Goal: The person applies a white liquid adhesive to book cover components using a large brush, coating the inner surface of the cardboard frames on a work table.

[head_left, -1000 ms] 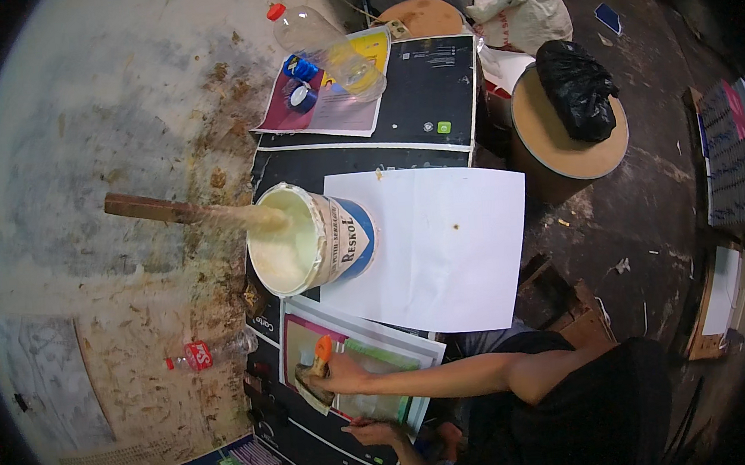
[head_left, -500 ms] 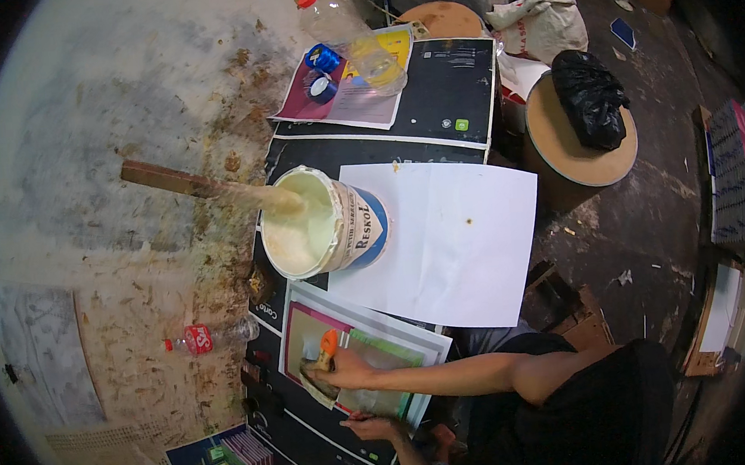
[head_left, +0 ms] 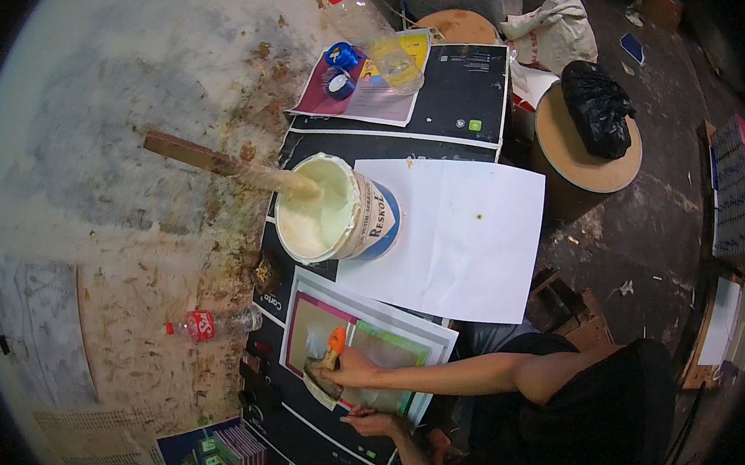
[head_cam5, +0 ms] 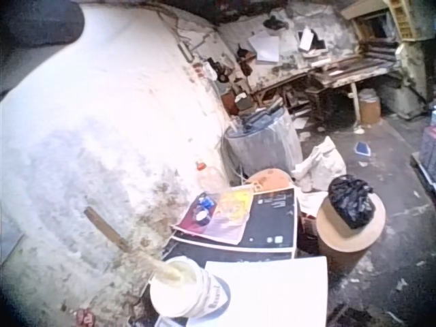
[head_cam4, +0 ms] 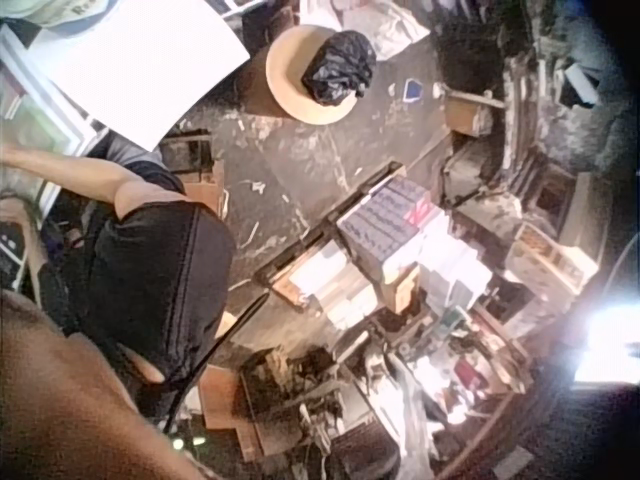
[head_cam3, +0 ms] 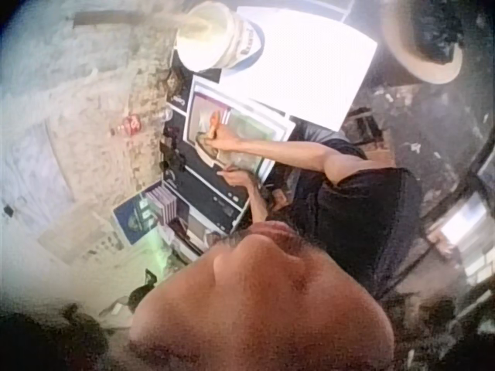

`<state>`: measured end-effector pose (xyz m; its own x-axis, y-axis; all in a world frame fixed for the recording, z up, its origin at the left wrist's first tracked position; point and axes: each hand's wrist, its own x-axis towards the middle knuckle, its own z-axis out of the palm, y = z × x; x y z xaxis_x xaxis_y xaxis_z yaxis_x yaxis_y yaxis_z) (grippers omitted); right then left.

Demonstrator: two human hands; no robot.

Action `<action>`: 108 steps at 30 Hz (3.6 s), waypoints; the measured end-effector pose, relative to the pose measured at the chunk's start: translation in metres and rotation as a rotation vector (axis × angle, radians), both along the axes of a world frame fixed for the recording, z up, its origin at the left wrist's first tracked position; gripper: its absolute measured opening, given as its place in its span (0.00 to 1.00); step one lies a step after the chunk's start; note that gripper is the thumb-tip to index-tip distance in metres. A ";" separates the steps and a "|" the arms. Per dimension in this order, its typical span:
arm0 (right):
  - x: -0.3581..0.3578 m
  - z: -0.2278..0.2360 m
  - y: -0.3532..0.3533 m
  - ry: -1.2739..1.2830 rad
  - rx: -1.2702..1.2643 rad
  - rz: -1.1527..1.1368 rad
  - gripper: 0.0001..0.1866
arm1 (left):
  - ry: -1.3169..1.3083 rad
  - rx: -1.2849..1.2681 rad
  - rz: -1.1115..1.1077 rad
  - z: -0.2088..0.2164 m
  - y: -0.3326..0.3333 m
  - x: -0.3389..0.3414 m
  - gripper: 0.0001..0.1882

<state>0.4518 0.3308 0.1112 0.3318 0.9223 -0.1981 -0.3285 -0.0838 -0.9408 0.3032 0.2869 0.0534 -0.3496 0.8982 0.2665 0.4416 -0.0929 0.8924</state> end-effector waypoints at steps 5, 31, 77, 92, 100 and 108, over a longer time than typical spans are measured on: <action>-0.003 0.004 -0.005 -0.055 -0.011 -0.009 0.21 | -0.080 -0.017 0.048 0.000 0.000 0.003 0.31; 0.040 0.060 -0.006 0.472 0.192 -0.185 0.24 | -0.153 -0.022 0.029 0.000 0.002 0.007 0.32; 0.106 0.027 0.209 -1.481 0.210 0.295 0.12 | -0.199 -0.105 -0.108 0.001 -0.005 -0.027 0.17; 0.031 0.050 0.211 -1.059 0.447 0.926 0.13 | -0.185 -0.134 -0.131 0.011 -0.005 -0.036 0.16; 0.009 0.035 0.276 -1.477 0.710 0.603 0.12 | -0.136 -0.111 -0.121 0.002 -0.002 -0.033 0.19; -0.020 0.035 0.296 -1.363 0.480 1.012 0.14 | -0.219 -0.164 -0.183 0.012 0.000 -0.025 0.14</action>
